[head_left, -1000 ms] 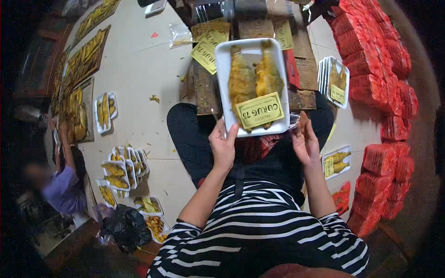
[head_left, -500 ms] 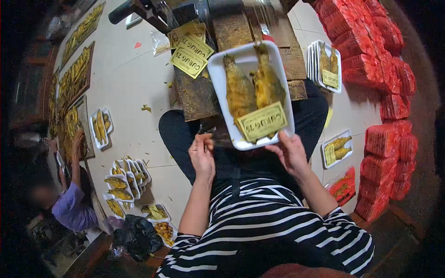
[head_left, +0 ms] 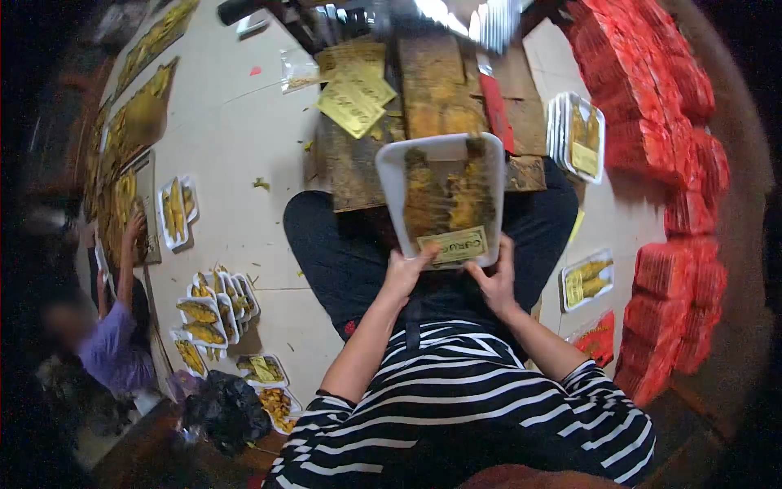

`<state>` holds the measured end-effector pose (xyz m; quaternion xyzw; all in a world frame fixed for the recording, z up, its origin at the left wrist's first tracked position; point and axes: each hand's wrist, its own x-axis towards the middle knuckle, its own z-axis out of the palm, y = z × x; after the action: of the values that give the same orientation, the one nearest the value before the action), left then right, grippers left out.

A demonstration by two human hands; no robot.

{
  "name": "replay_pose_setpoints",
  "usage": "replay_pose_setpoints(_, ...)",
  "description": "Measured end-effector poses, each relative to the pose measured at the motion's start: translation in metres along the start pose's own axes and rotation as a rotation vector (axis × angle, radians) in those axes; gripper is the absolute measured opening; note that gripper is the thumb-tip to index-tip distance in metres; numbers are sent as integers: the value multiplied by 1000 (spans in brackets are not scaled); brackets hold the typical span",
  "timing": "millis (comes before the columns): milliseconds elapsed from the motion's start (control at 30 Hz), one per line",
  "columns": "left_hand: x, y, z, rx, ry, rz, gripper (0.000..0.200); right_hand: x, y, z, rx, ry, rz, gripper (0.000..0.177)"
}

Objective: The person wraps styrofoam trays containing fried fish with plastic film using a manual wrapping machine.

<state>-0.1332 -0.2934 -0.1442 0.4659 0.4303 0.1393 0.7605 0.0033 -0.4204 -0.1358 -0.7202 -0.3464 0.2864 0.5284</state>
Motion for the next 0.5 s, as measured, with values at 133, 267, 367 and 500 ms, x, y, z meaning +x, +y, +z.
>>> replay_pose_setpoints(133,0,23,-1,479,230,98,61,89,-73,-8,-86,118,-202,44)
replay_pose_setpoints(267,6,108,-17,305,254,857,76,167,-82,-27,116,-73,-8,28)
replay_pose_setpoints(367,-9,217,-19,-133,-164,752,52,154,-193,-38,-58,-82,-377,36)
replay_pose_setpoints(500,19,262,-27,20,-247,602,56,141,-177,-67,-63,-118,-442,36)
